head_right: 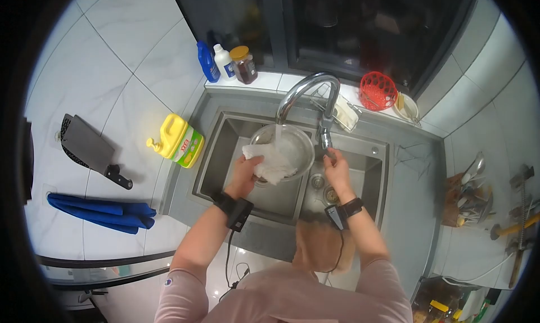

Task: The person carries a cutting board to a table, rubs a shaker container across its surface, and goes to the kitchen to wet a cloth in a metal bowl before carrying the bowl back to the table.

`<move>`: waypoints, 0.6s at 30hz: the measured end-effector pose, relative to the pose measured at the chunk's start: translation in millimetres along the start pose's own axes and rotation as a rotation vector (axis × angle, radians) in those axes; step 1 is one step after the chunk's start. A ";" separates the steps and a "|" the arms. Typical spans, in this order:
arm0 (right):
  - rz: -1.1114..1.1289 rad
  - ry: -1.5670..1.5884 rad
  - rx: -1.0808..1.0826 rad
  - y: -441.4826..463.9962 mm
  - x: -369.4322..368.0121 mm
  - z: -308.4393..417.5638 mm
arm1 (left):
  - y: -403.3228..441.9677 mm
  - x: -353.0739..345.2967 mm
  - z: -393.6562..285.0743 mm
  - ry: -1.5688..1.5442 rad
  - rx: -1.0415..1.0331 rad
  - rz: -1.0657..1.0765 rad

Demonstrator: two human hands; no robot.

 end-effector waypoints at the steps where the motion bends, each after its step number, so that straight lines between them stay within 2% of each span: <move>1: -0.003 -0.009 0.016 3.9 -2.7 -1.2 | 6.2 1.7 5.0 -0.010 -0.003 0.014; 3: -0.100 0.009 0.149 19.4 -2.3 -2.1 | 19.2 8.2 15.3 -0.019 -0.013 0.017; 5: -0.111 0.115 0.188 39.9 3.4 -0.3 | 26.7 13.8 27.0 -0.022 -0.018 0.003; 7: -0.035 0.315 0.126 60.4 4.4 6.3 | 18.3 16.9 32.1 -0.078 -0.055 0.038; 10: -0.021 0.174 0.068 49.7 3.2 26.6 | -10.8 37.4 35.3 -0.121 -0.050 0.062; 13: -0.270 0.041 0.353 9.2 2.5 16.0 | -57.1 70.4 32.2 -0.099 -0.081 0.012; 15: -0.206 0.214 0.014 -3.8 8.2 -4.5 | -95.7 100.1 32.6 -0.088 -0.095 -0.051; 17: -0.030 0.210 -0.070 1.6 3.2 -36.5 | -144.2 140.0 40.3 -0.087 -0.081 -0.132; 18: 0.091 0.234 -0.001 -8.1 -12.2 -16.0 | -166.3 165.0 51.5 -0.018 -0.064 -0.247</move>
Point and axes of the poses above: each hand's wrist, its own y-axis towards the middle knuckle, its own x-axis out of the back of the hand, z = x × y, the point moved 4 cm from there along y, towards the middle knuckle, and after that the axes turned 4 degrees about x, right-handed, at the moved point
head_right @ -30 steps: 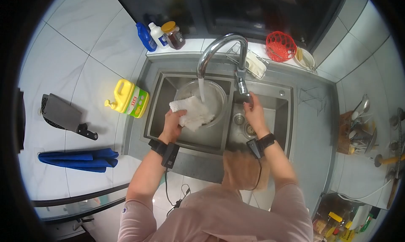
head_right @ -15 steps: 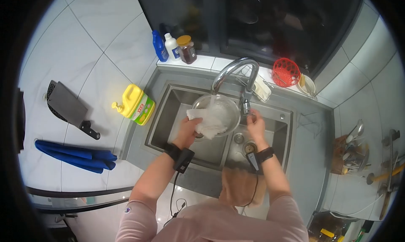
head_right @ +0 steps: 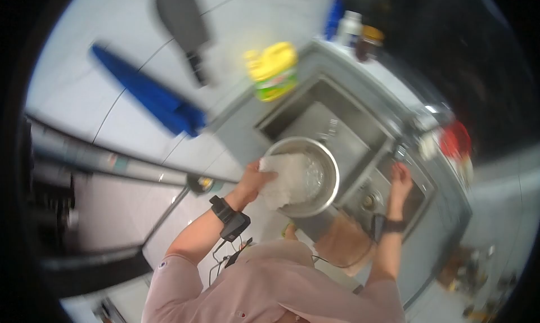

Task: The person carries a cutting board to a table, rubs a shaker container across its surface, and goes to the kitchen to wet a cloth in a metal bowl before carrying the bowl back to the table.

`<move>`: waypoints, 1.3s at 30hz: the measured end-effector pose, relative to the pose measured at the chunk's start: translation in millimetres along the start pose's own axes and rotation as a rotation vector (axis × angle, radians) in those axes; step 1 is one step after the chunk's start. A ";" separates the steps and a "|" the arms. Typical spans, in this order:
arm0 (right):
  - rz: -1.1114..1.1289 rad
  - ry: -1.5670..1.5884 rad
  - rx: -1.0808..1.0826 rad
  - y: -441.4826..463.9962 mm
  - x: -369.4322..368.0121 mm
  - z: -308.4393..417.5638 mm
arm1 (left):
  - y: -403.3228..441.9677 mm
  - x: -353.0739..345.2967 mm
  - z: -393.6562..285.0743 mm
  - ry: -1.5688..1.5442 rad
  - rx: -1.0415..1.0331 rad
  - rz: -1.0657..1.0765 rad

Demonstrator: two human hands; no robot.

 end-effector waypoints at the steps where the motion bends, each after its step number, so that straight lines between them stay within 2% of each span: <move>1: 0.138 0.030 0.055 -11.8 -22.4 34.6 | -19.1 26.1 7.9 -0.033 -0.083 -0.041; 3: 0.310 0.076 0.015 -58.6 -84.9 94.9 | -66.4 79.5 23.7 0.070 -0.099 -0.211; 4: 0.497 0.063 -0.032 -85.9 -116.8 112.5 | -94.5 105.0 30.0 0.028 -0.090 -0.277; 9: 1.191 0.045 -0.250 -291.2 -249.2 155.0 | -213.5 206.3 91.0 -0.161 -0.154 -0.473; 11: 1.430 0.088 -0.232 -367.0 -287.2 140.5 | -259.9 242.9 114.2 -0.219 -0.178 -0.552; 14: 1.549 -0.151 0.083 -464.8 -343.3 151.9 | -328.6 296.2 144.0 -0.271 -0.191 -0.620; 16: 1.613 -0.115 0.027 -518.2 -374.8 158.0 | -375.8 329.0 156.9 -0.325 -0.242 -0.589; 19: 1.792 -0.160 0.061 -579.2 -420.6 163.3 | -425.2 375.8 200.2 -0.740 -0.248 -0.519; 20: 1.870 -0.185 0.081 -600.9 -434.2 167.0 | -442.8 388.6 211.1 -0.787 -0.257 -0.554; 23: 1.747 -0.195 0.440 -678.3 -468.4 227.3 | -479.8 429.2 245.3 -0.726 -0.337 -0.822; 26: 1.850 0.085 1.482 -757.0 -492.1 270.2 | -502.8 463.3 268.7 -0.764 -0.386 -1.011; 29: 2.020 0.021 1.944 -837.7 -511.3 272.3 | -524.0 500.1 284.2 -0.869 -0.385 -1.132; 30: 2.083 0.002 2.016 -858.8 -526.7 269.8 | -532.7 513.5 288.2 -0.916 -0.381 -1.180; 33: 2.370 0.013 1.861 -911.9 -577.3 259.1 | -551.5 558.6 300.2 -0.865 -0.389 -1.314; 34: 2.397 -0.011 1.922 -930.4 -591.9 264.7 | -562.1 569.7 298.9 -0.905 -0.418 -1.328; 36: 2.475 0.092 1.889 -962.8 -631.2 265.1 | -581.4 601.3 282.3 -0.961 -0.485 -1.326; 37: 2.507 0.117 1.861 -975.2 -651.6 269.3 | -589.1 617.1 278.7 -0.987 -0.456 -1.372; 39: 2.593 -0.234 1.940 -1001.9 -693.3 278.3 | -600.8 646.2 268.9 -1.026 -0.381 -1.436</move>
Point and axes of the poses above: each hand's wrist, its own y-axis towards the middle knuckle, its own x-axis out of the back of the hand, z = x × y, the point moved 4 cm from there along y, towards the middle knuckle, and after that the axes turned 4 degrees about x, right-handed, at the moved point
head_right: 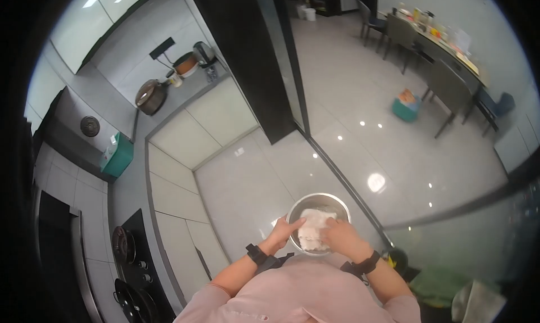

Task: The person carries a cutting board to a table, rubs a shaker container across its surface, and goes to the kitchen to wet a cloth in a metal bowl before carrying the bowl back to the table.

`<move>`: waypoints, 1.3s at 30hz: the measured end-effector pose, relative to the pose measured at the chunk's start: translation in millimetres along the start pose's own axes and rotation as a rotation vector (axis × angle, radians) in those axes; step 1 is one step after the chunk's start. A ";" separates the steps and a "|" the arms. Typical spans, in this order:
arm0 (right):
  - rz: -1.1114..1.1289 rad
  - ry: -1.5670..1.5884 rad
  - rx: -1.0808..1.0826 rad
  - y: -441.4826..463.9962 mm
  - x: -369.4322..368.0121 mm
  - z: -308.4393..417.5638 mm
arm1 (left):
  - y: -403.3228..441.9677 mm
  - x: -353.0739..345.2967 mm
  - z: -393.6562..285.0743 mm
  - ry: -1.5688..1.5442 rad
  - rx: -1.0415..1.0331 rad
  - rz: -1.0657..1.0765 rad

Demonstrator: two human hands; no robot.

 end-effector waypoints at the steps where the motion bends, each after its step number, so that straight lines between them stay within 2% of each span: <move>1: 0.101 -0.009 -0.066 10.2 2.6 -13.0 | 10.8 2.0 -4.3 0.016 0.012 -0.030; 5: -0.284 -0.003 0.025 53.2 58.4 -63.1 | 74.2 -13.7 -52.1 -0.050 0.021 -0.067; 8: -0.355 -0.250 0.187 80.5 98.8 -61.5 | 105.4 -27.7 -81.2 -0.163 -0.008 -0.039; 9: -0.257 -0.217 0.162 93.1 93.9 -73.5 | 123.6 -29.5 -87.0 -0.149 -0.028 -0.026; 13: -0.176 -0.121 0.103 144.6 121.2 -134.9 | 191.0 -39.8 -123.9 -0.116 0.008 0.040; 16: -0.081 -0.091 -0.031 180.2 134.5 -180.6 | 246.2 -41.7 -154.1 -0.047 -0.069 0.037; 20: -0.334 -0.118 -0.003 216.9 191.9 -217.0 | 313.4 -49.3 -213.5 -0.014 -0.055 -0.013; 22: -0.404 -0.145 -0.051 218.7 225.1 -234.3 | 347.1 -69.0 -242.5 -0.005 -0.042 0.072; 24: -0.304 -0.022 -0.179 230.7 232.8 -271.2 | 373.2 -89.1 -274.3 -0.016 -0.060 0.155; 25: -0.257 0.044 -0.224 236.5 235.8 -289.8 | 391.4 -98.4 -281.9 0.005 -0.005 0.180; 28: -0.334 0.028 -0.283 248.3 255.1 -330.0 | 436.9 -125.1 -296.8 0.048 0.082 0.231; 31: -0.407 -0.170 -0.205 271.4 278.6 -358.7 | 493.0 -150.6 -308.7 0.044 0.118 0.279; 34: -0.301 -0.100 -0.281 289.5 287.3 -422.7 | 538.8 -186.1 -329.8 0.144 0.068 0.297; 35: -0.369 -0.076 -0.282 295.5 285.9 -451.9 | 552.9 -198.2 -340.2 0.183 0.080 0.303; 37: -0.351 0.020 -0.355 299.3 294.8 -496.6 | 577.3 -218.5 -347.8 0.171 0.088 0.285; 39: -0.407 0.147 -0.376 301.1 326.4 -544.7 | 610.5 -245.5 -367.4 0.171 0.089 0.264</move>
Point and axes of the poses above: each hand's wrist, its own y-axis towards the middle knuckle, its own x-axis out of the back of the hand, z = x × y, the point moved 4 cm from there along y, towards the middle knuckle, and after that the axes turned 4 degrees about x, right-handed, at the moved point
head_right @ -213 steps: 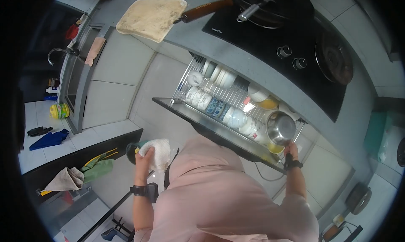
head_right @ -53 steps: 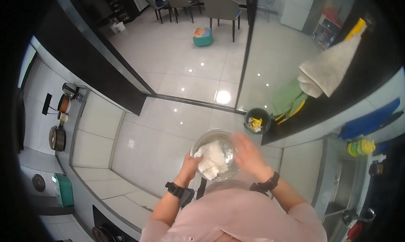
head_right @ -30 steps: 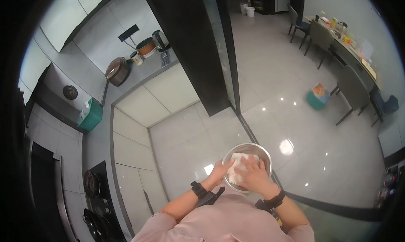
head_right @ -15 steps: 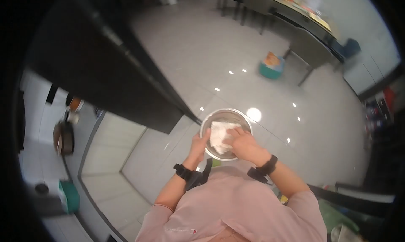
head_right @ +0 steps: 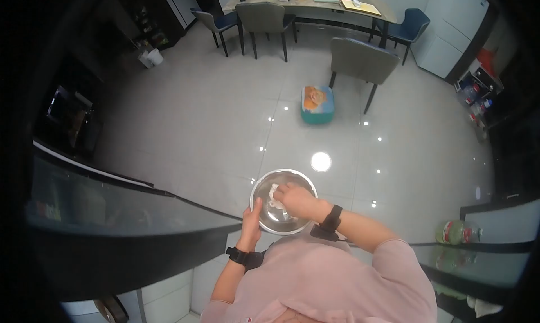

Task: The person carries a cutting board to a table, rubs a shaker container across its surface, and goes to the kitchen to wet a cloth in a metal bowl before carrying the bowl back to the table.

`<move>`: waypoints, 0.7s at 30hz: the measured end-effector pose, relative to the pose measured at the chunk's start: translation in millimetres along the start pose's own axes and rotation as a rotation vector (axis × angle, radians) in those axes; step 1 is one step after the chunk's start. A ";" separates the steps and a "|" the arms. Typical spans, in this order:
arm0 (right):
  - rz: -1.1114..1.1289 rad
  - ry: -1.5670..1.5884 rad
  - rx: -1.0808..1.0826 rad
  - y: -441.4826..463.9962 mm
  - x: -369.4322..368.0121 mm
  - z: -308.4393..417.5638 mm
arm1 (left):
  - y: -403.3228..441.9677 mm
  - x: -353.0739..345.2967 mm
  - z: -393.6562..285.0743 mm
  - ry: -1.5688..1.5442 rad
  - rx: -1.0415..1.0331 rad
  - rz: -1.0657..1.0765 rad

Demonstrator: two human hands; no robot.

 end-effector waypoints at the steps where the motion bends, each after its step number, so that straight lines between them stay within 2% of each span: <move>1: -0.036 0.172 -0.020 11.9 18.0 -14.3 | 15.3 -5.3 -11.5 -0.014 -0.005 0.005; 3: -0.106 0.508 -0.055 35.9 57.7 -40.7 | 44.2 -17.8 -40.4 -0.045 -0.021 0.020; 4: -0.020 0.682 -0.115 51.7 74.0 -45.1 | 52.6 -18.6 -56.2 -0.044 -0.018 -0.004; 7: -0.036 0.955 -0.024 89.9 85.6 -87.2 | 85.7 -35.7 -93.5 -0.071 -0.028 -0.035; 8: -0.005 0.903 -0.043 102.0 88.8 -100.3 | 97.5 -39.6 -104.6 -0.068 -0.062 -0.049; 11: -0.120 0.466 -0.101 128.5 121.5 -119.7 | 135.3 -51.1 -133.2 -0.030 -0.126 -0.064; 12: -0.302 0.225 0.022 135.6 133.8 -124.6 | 149.9 -51.2 -140.3 -0.015 -0.091 -0.088; 15: -0.174 0.212 0.025 161.4 154.7 -154.8 | 193.7 -60.6 -168.4 -0.065 -0.043 -0.068; 16: -0.216 0.147 0.105 170.8 155.2 -164.7 | 209.0 -63.7 -179.2 -0.054 -0.036 -0.063; 19: -0.063 -0.123 0.063 200.4 168.2 -192.0 | 255.7 -76.0 -216.6 -0.041 -0.073 0.038; 21: -0.077 -0.220 0.018 234.8 177.4 -226.2 | 301.0 -86.5 -241.2 0.019 -0.078 0.085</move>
Point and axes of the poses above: each hand's wrist, its own y-axis towards the middle knuckle, its own x-axis out of the back of the hand, z = x × y, the point moved 4 cm from there along y, towards the middle knuckle, and after that the axes turned 4 degrees about x, right-handed, at the moved point
